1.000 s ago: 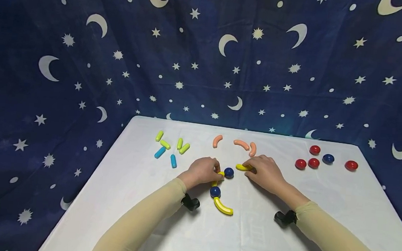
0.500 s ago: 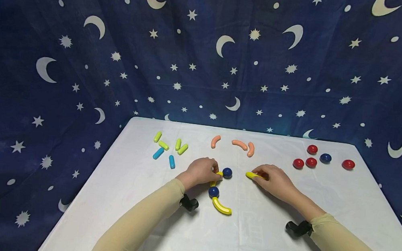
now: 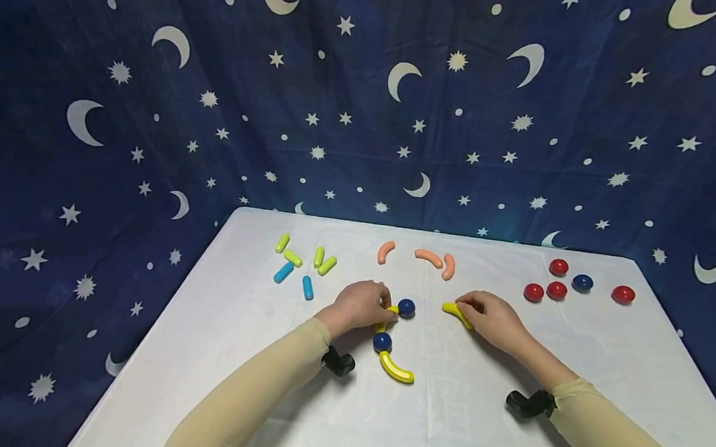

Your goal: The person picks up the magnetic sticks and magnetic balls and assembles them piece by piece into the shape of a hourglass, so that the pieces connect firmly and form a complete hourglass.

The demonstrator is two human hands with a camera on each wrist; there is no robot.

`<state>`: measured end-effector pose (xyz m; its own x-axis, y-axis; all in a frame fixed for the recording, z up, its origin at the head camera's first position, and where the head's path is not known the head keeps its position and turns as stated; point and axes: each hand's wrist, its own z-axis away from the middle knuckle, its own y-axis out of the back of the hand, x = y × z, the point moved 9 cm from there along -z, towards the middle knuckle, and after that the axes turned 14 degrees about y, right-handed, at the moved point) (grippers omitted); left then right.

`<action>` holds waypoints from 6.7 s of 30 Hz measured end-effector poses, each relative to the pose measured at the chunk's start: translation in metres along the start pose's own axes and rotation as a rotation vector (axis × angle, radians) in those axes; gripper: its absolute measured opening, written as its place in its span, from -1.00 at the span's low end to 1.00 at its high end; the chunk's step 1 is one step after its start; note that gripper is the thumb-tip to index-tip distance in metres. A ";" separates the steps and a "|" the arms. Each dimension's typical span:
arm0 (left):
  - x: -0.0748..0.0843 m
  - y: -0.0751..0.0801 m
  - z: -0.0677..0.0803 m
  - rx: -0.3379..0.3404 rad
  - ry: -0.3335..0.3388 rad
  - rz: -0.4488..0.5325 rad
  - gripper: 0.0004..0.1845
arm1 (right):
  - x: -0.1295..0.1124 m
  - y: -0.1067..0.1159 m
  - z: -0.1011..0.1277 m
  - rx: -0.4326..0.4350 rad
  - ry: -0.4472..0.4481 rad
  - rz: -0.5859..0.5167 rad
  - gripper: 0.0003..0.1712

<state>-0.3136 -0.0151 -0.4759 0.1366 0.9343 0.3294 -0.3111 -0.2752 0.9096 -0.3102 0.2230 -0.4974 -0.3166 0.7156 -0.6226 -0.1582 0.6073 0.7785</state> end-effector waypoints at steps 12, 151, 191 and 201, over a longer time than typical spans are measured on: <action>0.000 0.002 0.002 0.005 -0.007 0.001 -0.76 | -0.012 0.000 -0.004 0.020 0.017 0.091 -0.62; 0.005 -0.002 -0.007 -0.034 0.026 0.049 -0.75 | -0.001 0.070 0.004 0.267 0.108 -0.058 -0.65; 0.007 -0.001 -0.005 -0.048 0.010 0.060 -0.78 | 0.156 0.149 0.055 0.406 -0.556 0.031 -0.18; 0.009 0.000 -0.005 -0.039 0.000 0.036 -0.78 | 0.161 0.148 0.049 0.346 -0.566 0.093 -0.21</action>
<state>-0.3172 -0.0056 -0.4742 0.1244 0.9238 0.3620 -0.3524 -0.3000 0.8865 -0.3384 0.4449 -0.4858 0.2401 0.7839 -0.5726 0.1850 0.5421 0.8197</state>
